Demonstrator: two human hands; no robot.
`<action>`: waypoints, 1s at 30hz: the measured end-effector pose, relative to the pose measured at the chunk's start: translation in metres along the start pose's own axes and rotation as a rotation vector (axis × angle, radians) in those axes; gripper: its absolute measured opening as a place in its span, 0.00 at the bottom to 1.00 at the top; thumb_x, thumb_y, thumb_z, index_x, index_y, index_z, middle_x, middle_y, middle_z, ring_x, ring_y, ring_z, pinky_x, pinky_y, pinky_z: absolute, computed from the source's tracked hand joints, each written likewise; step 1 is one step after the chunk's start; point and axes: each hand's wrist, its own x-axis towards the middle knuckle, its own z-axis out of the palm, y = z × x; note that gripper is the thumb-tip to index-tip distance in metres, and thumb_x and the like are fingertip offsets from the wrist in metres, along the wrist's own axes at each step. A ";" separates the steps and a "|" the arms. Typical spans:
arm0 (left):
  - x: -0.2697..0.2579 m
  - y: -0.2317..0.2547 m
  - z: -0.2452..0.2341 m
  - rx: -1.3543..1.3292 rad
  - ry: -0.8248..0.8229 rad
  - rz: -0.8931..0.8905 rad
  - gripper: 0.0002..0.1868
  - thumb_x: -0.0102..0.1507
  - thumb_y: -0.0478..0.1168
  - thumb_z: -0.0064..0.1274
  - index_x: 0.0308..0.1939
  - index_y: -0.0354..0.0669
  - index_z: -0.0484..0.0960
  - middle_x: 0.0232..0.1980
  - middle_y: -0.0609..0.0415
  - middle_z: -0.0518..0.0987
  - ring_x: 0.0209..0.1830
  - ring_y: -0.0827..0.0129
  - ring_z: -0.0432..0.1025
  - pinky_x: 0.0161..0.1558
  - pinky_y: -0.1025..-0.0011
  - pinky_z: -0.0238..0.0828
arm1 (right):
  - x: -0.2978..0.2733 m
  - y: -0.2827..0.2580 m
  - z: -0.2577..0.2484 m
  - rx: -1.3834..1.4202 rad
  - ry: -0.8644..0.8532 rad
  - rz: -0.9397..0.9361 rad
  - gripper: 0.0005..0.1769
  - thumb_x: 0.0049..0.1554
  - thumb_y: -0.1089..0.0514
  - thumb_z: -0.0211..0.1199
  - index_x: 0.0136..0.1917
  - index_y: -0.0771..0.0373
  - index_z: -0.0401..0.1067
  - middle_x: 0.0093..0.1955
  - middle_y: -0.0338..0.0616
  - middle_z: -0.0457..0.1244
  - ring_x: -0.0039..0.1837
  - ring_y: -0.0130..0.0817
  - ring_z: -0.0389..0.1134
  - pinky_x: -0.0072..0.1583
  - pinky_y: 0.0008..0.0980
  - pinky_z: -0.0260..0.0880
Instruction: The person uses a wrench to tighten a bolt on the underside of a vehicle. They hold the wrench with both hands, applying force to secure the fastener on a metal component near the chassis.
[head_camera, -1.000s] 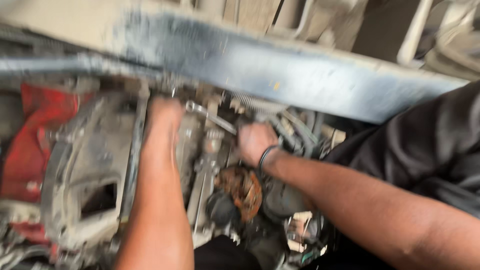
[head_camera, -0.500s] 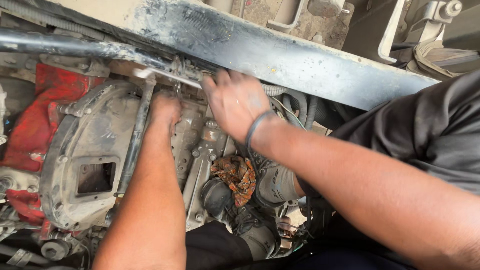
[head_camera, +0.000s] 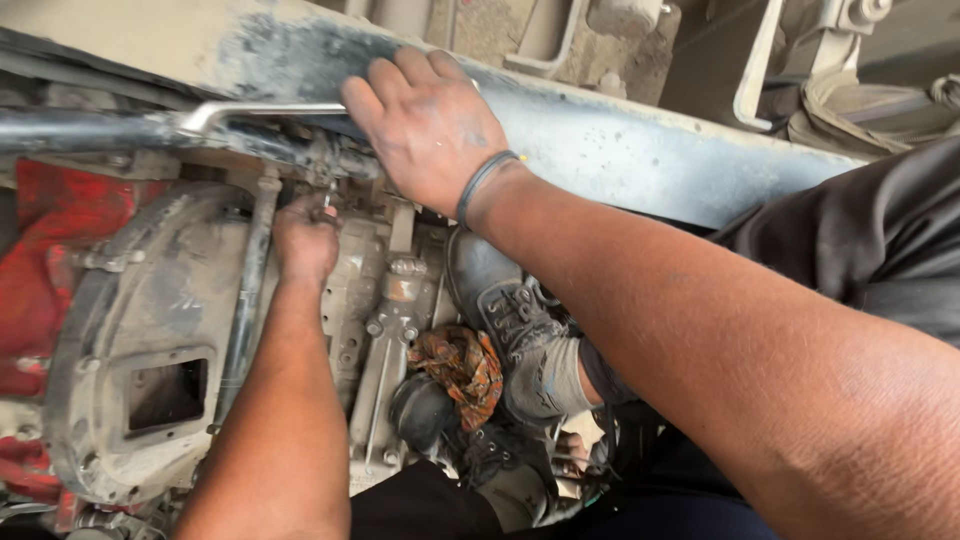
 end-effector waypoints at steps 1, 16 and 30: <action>-0.004 0.002 0.001 0.052 -0.001 0.024 0.13 0.65 0.29 0.50 0.53 0.34 0.84 0.35 0.54 0.82 0.30 0.76 0.74 0.33 0.75 0.71 | -0.001 0.001 0.000 -0.018 -0.003 0.001 0.11 0.55 0.58 0.60 0.51 0.60 0.65 0.46 0.46 0.61 0.54 0.45 0.64 0.57 0.44 0.65; -0.052 0.088 -0.018 0.699 0.070 0.091 0.16 0.61 0.32 0.59 0.54 0.35 0.84 0.44 0.34 0.84 0.43 0.48 0.80 0.51 0.58 0.74 | -0.001 0.002 0.005 -0.044 0.010 0.026 0.10 0.56 0.57 0.61 0.50 0.60 0.65 0.45 0.45 0.61 0.53 0.44 0.64 0.56 0.43 0.65; -0.036 0.041 -0.006 0.351 0.188 0.248 0.13 0.68 0.35 0.56 0.55 0.34 0.85 0.48 0.41 0.84 0.47 0.56 0.80 0.52 0.62 0.73 | 0.000 0.002 0.006 -0.028 0.009 0.036 0.09 0.57 0.57 0.61 0.49 0.60 0.66 0.45 0.46 0.61 0.53 0.44 0.65 0.55 0.44 0.65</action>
